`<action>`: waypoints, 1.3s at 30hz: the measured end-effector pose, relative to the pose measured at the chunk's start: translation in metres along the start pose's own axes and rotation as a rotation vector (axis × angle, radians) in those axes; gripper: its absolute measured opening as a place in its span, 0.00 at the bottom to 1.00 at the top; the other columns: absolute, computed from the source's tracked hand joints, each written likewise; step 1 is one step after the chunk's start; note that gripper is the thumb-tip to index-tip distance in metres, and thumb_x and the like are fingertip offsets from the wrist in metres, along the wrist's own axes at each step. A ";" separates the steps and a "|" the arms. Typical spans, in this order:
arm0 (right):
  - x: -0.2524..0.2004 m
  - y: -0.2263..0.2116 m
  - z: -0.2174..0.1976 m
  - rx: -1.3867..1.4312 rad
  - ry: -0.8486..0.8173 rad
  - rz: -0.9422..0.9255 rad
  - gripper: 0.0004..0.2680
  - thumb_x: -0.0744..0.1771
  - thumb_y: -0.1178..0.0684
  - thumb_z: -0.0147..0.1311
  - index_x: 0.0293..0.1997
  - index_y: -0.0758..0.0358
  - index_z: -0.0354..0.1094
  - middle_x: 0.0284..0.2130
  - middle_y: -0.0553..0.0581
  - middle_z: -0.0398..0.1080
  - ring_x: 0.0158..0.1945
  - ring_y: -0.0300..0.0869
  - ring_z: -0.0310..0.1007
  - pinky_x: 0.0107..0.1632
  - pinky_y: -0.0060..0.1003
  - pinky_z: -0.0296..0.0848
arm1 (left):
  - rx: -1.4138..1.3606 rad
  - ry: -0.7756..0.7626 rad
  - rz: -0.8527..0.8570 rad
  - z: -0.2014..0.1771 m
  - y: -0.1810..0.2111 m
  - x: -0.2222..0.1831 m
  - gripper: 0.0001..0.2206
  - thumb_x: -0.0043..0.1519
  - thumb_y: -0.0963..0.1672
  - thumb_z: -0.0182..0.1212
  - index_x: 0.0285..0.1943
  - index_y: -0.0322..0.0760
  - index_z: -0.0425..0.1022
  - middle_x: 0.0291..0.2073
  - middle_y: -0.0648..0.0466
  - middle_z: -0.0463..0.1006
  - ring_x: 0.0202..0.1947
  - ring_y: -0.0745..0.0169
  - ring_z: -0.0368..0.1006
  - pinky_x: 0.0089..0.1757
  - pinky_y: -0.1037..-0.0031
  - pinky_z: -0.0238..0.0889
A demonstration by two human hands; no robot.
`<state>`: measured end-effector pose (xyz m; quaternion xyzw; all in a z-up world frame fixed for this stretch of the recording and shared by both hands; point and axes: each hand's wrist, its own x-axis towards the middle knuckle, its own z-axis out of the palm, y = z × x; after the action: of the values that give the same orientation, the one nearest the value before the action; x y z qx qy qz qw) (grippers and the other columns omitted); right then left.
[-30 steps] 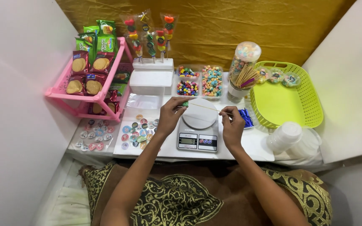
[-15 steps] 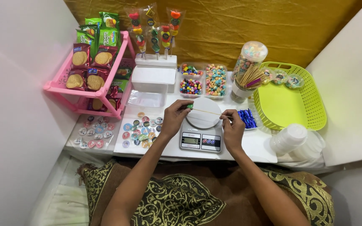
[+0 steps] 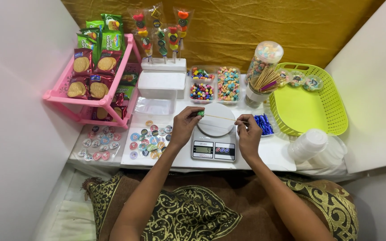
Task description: Assembling candy sticks by threading small candies onto a stick and then packaging them in plastic sleeves with stickers.
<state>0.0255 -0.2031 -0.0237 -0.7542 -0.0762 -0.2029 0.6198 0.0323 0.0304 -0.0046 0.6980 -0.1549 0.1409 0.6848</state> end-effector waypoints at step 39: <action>-0.001 -0.011 0.005 -0.090 -0.158 0.002 0.02 0.69 0.58 0.56 0.39 0.57 0.73 0.27 0.53 0.77 0.32 0.37 0.70 0.35 0.30 0.68 | 0.388 -0.165 0.000 0.007 0.028 -0.004 0.10 0.59 0.44 0.71 0.50 0.51 0.84 0.40 0.60 0.85 0.47 0.61 0.74 0.55 0.64 0.57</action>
<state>0.0216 -0.1954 -0.0156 -0.7950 -0.1148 -0.1454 0.5777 0.0170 0.0233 0.0197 0.8259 -0.1805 0.1104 0.5225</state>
